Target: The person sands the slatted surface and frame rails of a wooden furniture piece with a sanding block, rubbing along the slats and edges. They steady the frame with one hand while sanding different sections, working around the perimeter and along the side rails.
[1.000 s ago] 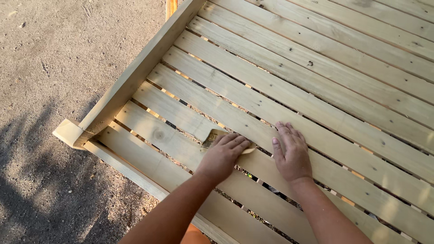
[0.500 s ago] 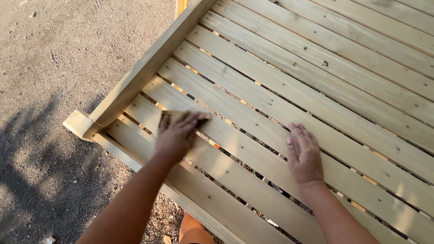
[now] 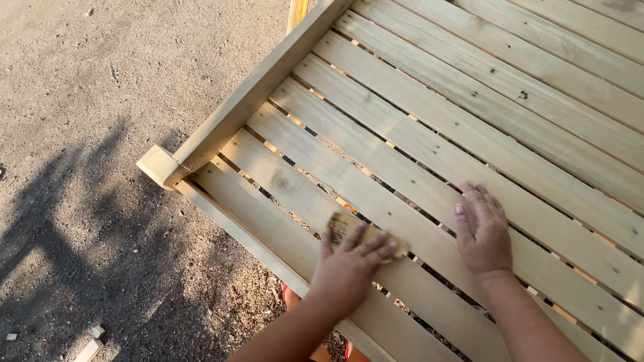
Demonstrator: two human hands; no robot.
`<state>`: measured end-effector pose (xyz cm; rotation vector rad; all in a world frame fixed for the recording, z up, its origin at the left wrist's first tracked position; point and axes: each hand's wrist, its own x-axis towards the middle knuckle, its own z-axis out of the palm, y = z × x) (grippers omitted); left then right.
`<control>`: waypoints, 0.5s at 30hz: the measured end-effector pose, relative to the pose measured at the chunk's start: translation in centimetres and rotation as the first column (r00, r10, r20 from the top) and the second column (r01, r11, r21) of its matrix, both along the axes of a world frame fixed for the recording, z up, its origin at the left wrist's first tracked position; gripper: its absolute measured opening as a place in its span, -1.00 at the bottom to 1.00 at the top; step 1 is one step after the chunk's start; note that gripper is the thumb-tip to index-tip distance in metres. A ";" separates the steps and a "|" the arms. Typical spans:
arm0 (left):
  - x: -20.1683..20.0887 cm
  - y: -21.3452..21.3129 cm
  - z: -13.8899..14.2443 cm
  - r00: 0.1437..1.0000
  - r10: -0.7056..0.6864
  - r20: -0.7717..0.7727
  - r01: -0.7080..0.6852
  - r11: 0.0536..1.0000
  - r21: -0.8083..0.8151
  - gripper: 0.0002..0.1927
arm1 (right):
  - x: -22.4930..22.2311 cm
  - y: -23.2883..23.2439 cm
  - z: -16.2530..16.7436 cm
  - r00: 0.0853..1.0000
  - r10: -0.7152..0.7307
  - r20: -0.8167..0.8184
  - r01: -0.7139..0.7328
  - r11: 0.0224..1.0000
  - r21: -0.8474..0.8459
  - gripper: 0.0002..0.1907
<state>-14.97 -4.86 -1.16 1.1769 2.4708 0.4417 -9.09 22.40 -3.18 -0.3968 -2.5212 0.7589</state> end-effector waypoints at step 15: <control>2.0 1.8 -4.7 0.972 -0.217 0.093 0.184 0.942 0.281 -0.31 | -0.1 0.0 -0.3 1.000 -0.010 0.030 0.007 0.996 0.093 -0.53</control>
